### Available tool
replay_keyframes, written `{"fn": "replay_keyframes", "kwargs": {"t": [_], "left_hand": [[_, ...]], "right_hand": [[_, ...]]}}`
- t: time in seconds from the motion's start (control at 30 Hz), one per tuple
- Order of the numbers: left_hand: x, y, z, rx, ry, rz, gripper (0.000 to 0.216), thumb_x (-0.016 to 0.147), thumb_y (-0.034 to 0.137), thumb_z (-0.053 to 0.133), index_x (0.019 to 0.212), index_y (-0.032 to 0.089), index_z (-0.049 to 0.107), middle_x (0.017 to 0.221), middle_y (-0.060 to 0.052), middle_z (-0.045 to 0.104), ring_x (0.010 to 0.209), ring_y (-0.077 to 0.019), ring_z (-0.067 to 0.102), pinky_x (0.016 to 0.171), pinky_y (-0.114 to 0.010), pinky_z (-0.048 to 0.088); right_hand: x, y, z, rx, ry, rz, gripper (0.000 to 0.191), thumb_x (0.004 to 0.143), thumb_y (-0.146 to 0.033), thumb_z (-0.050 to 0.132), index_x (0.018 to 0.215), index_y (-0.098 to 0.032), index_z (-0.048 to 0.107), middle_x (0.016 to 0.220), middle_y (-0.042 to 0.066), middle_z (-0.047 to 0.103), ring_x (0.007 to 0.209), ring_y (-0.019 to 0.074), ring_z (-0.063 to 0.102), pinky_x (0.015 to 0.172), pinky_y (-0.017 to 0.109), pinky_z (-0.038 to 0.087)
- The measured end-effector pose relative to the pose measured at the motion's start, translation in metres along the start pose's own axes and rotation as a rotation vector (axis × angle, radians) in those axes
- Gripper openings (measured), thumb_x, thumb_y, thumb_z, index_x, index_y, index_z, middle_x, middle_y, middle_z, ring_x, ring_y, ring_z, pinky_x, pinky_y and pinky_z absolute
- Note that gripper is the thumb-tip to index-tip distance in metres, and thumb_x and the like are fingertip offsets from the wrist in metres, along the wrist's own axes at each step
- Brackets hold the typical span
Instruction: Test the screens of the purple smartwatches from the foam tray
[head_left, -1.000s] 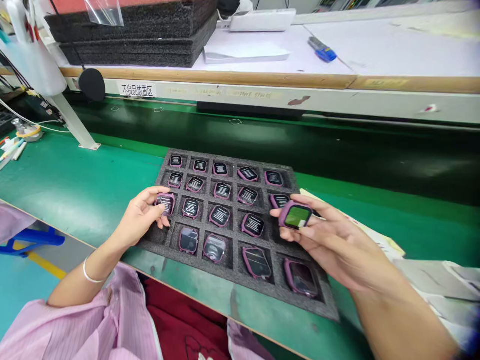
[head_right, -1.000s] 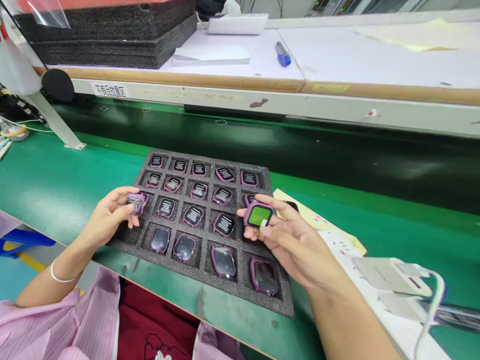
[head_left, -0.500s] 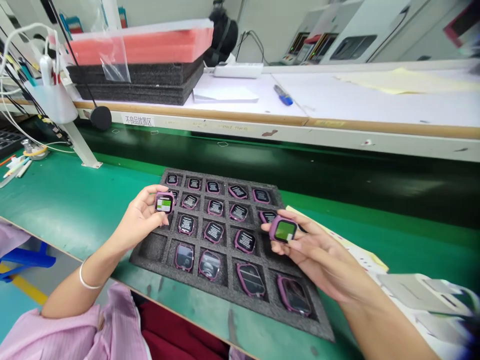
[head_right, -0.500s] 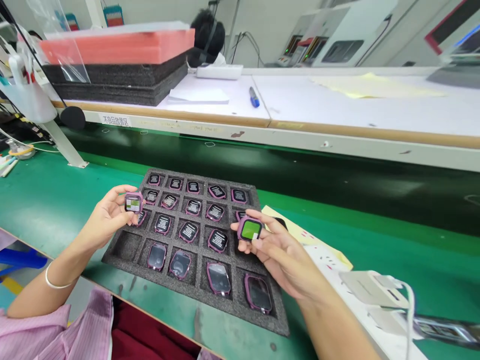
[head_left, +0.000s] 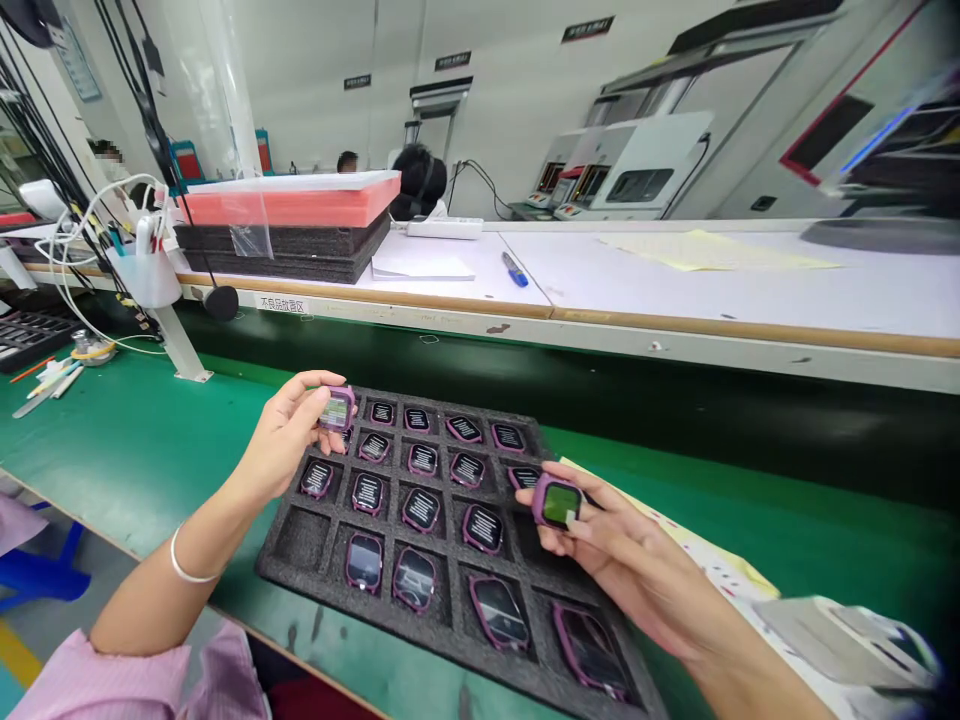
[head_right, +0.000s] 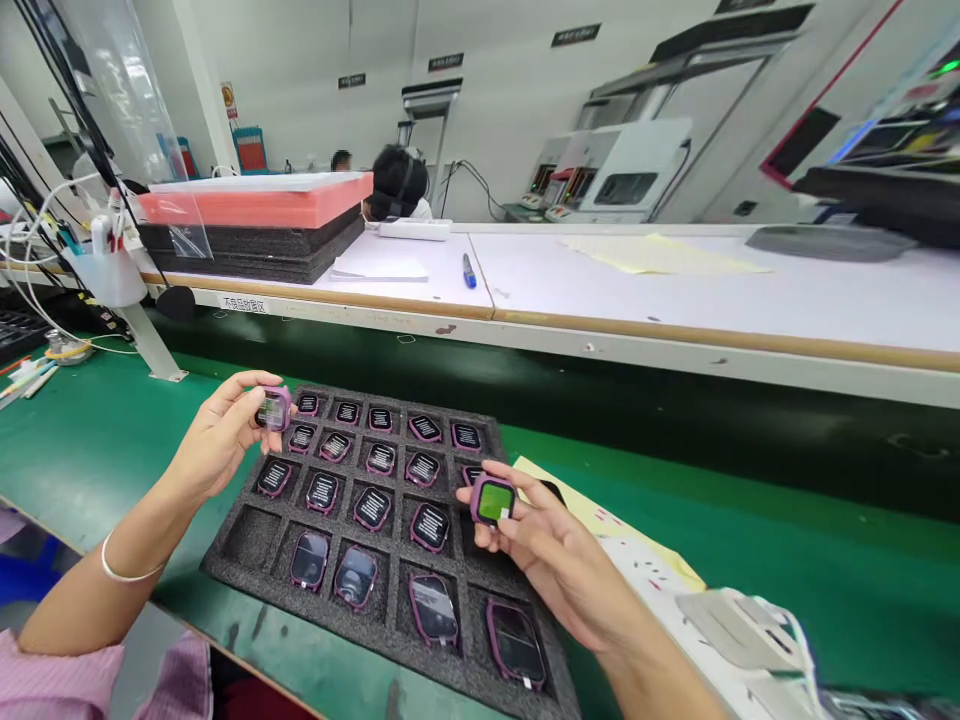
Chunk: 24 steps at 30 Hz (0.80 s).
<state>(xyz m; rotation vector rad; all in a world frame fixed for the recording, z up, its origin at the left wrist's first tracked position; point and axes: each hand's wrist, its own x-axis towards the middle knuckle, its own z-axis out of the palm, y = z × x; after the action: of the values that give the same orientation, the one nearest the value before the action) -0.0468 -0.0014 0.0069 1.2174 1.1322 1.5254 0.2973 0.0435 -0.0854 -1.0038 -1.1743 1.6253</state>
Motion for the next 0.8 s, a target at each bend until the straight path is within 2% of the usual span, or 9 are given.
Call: {"fn": "replay_keyframes", "kwargs": {"t": [0.23, 0.4, 0.53, 0.8], "left_hand": [[0.002, 0.014, 0.009, 0.022, -0.017, 0.054, 0.043, 0.073, 0.022, 0.073, 0.114, 0.018, 0.059, 0.092, -0.002, 0.069, 0.058, -0.0115, 0.064, 0.056, -0.024, 0.05], [0.002, 0.015, 0.009, 0.05, -0.015, 0.06, 0.044, 0.073, 0.025, 0.075, 0.113, 0.018, 0.058, 0.092, -0.002, 0.068, 0.056, -0.0096, 0.061, 0.055, -0.023, 0.048], [0.002, 0.015, 0.009, 0.069, -0.011, 0.067, 0.043, 0.075, 0.027, 0.077, 0.111, 0.017, 0.058, 0.09, -0.002, 0.068, 0.055, -0.0083, 0.06, 0.053, -0.022, 0.047], [0.002, 0.014, 0.005, 0.009, -0.031, 0.061, 0.047, 0.072, 0.022, 0.074, 0.116, 0.016, 0.057, 0.092, -0.003, 0.069, 0.06, -0.0133, 0.068, 0.057, -0.024, 0.054]], "right_hand": [[0.006, 0.013, -0.002, 0.008, -0.066, 0.029, 0.061, 0.08, -0.046, 0.087, 0.134, -0.03, 0.063, 0.118, 0.012, 0.073, 0.077, 0.0234, 0.066, 0.077, 0.04, 0.055], [0.005, 0.008, 0.002, 0.042, -0.076, 0.058, 0.063, 0.076, -0.047, 0.09, 0.131, -0.03, 0.065, 0.112, 0.011, 0.074, 0.074, 0.0215, 0.065, 0.078, 0.039, 0.055], [0.003, 0.006, 0.003, 0.045, -0.07, 0.066, 0.064, 0.075, -0.046, 0.091, 0.131, -0.03, 0.065, 0.114, 0.011, 0.075, 0.075, 0.0213, 0.066, 0.078, 0.037, 0.055], [-0.001, 0.002, 0.011, 0.057, -0.025, 0.071, 0.059, 0.077, -0.043, 0.089, 0.129, -0.029, 0.066, 0.113, 0.01, 0.075, 0.076, 0.0215, 0.066, 0.078, 0.038, 0.055]]}}
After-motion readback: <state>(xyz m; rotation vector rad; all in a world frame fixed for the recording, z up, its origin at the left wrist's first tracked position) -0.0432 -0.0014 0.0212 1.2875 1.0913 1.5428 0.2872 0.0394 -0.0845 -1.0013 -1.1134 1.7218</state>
